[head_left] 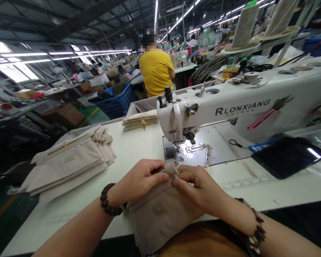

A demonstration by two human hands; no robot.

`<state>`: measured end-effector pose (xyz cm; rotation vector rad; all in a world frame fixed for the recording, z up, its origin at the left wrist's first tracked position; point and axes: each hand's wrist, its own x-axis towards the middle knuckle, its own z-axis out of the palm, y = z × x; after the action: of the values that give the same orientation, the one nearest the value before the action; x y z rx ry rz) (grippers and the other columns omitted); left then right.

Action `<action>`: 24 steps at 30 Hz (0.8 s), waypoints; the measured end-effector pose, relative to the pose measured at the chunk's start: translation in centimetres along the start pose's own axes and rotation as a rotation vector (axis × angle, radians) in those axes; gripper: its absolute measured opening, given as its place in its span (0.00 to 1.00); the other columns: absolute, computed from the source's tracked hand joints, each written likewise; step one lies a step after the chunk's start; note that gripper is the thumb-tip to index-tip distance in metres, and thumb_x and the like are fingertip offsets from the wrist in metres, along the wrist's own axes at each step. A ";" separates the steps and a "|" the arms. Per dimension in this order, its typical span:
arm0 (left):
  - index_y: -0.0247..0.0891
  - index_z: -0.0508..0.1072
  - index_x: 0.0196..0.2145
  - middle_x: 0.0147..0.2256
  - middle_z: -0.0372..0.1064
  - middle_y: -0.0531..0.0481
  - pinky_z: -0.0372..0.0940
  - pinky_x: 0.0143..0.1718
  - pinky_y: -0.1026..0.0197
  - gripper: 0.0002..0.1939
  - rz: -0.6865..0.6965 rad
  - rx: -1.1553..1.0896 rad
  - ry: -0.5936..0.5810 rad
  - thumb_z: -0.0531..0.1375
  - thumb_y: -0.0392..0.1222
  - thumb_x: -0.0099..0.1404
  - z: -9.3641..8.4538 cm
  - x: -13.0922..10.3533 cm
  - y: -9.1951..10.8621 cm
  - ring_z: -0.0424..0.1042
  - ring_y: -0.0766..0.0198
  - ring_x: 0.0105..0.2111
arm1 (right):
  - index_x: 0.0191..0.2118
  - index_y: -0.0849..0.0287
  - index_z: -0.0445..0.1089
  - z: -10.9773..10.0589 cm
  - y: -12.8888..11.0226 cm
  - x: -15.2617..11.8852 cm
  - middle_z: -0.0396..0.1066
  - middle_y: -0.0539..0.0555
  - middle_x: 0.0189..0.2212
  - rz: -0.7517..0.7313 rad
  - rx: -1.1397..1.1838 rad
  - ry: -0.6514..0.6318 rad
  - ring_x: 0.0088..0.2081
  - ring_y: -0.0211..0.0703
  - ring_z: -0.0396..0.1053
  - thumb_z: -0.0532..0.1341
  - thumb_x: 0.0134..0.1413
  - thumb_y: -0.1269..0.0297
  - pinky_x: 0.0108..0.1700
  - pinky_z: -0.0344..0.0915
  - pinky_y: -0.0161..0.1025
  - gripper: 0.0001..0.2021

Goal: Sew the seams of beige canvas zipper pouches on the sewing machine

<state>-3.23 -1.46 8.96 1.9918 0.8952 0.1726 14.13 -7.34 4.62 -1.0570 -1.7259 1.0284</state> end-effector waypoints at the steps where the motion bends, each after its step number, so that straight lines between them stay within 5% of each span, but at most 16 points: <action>1: 0.34 0.70 0.37 0.35 0.70 0.51 0.61 0.37 0.64 0.11 -0.008 -0.044 -0.008 0.54 0.43 0.62 0.0 0.0 -0.1 0.67 0.63 0.36 | 0.15 0.61 0.54 0.1 0.0 0.1 0.58 0.47 0.19 0.002 -0.012 0.009 0.24 0.31 0.58 0.53 0.52 0.71 0.27 0.52 0.31 0.16; 15: 0.32 0.70 0.32 0.31 0.69 0.50 0.60 0.35 0.64 0.13 0.012 -0.023 0.108 0.51 0.45 0.63 1.1 0.5 -0.4 0.67 0.63 0.33 | 0.13 0.62 0.52 0.8 0.3 0.7 0.56 0.47 0.17 0.040 -0.191 0.103 0.21 0.30 0.54 0.52 0.50 0.72 0.24 0.46 0.32 0.17; 24: 0.32 0.71 0.34 0.32 0.70 0.51 0.60 0.36 0.65 0.09 -0.033 -0.258 0.122 0.56 0.39 0.58 1.1 0.8 -0.4 0.67 0.64 0.33 | 0.14 0.62 0.54 0.8 0.1 0.8 0.56 0.47 0.17 0.016 -0.202 0.086 0.21 0.29 0.53 0.52 0.49 0.72 0.24 0.46 0.31 0.16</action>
<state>-2.37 -1.61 7.80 1.7406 0.9325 0.3753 13.18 -6.69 4.46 -1.2263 -1.7805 0.8180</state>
